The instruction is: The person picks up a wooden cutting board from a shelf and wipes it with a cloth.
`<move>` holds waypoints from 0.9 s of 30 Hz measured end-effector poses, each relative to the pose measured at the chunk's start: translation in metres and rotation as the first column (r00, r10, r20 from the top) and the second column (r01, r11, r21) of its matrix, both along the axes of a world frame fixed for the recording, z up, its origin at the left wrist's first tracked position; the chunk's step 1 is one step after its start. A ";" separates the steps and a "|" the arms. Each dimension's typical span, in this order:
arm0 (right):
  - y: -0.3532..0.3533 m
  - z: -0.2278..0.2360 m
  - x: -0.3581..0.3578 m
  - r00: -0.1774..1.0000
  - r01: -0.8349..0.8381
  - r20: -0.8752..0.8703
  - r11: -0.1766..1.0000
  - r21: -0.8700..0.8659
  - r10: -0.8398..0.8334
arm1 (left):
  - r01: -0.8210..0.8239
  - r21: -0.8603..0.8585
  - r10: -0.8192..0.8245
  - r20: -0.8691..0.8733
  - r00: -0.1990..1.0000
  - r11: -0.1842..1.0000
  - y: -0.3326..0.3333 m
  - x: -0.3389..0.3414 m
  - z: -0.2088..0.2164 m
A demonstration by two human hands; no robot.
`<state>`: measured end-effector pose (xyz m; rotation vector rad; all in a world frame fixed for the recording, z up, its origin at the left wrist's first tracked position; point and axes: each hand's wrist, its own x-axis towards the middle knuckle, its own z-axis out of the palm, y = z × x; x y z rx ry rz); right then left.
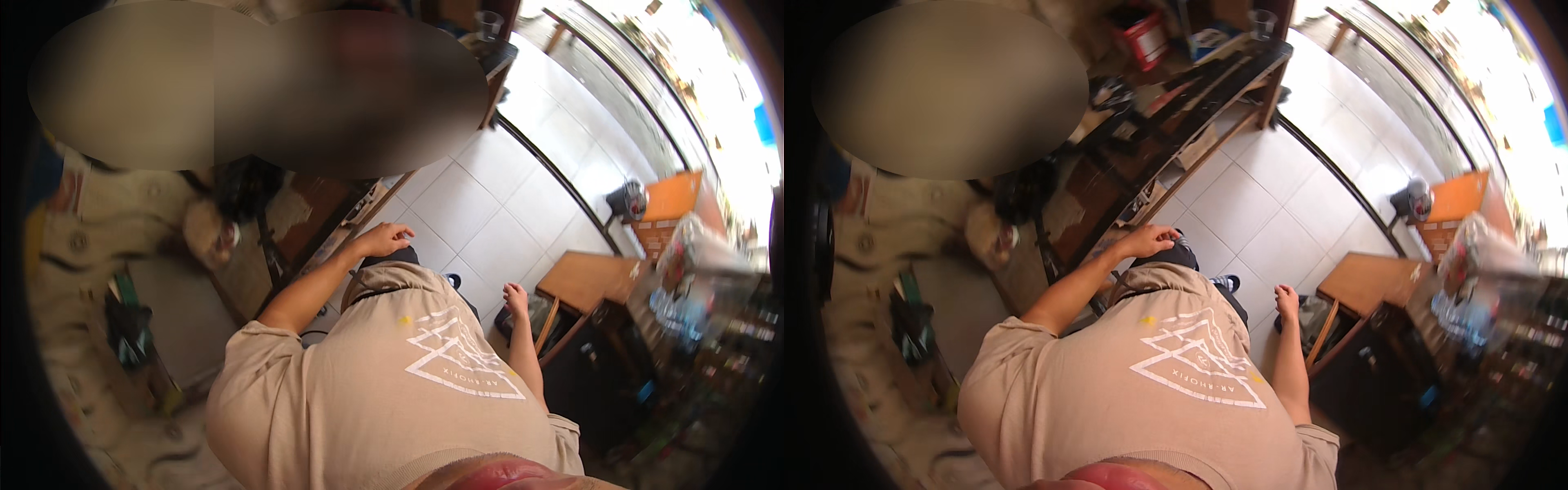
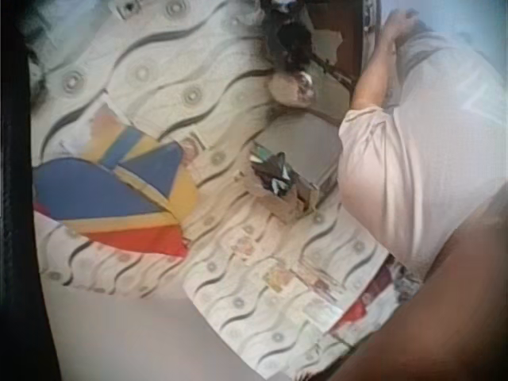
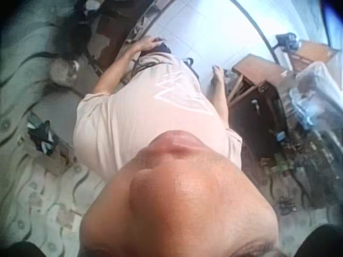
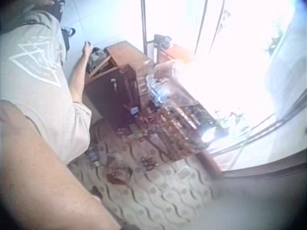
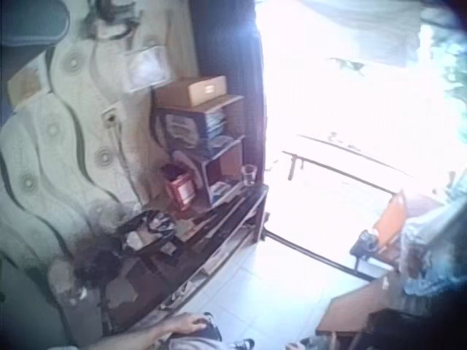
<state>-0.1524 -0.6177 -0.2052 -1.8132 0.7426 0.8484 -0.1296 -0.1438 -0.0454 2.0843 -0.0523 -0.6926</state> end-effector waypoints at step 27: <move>0.532 0.199 0.267 0.254 -0.894 0.788 0.447 -0.030 0.561 | -0.858 -0.497 0.934 0.352 -0.067 0.125 0.227 0.092 0.010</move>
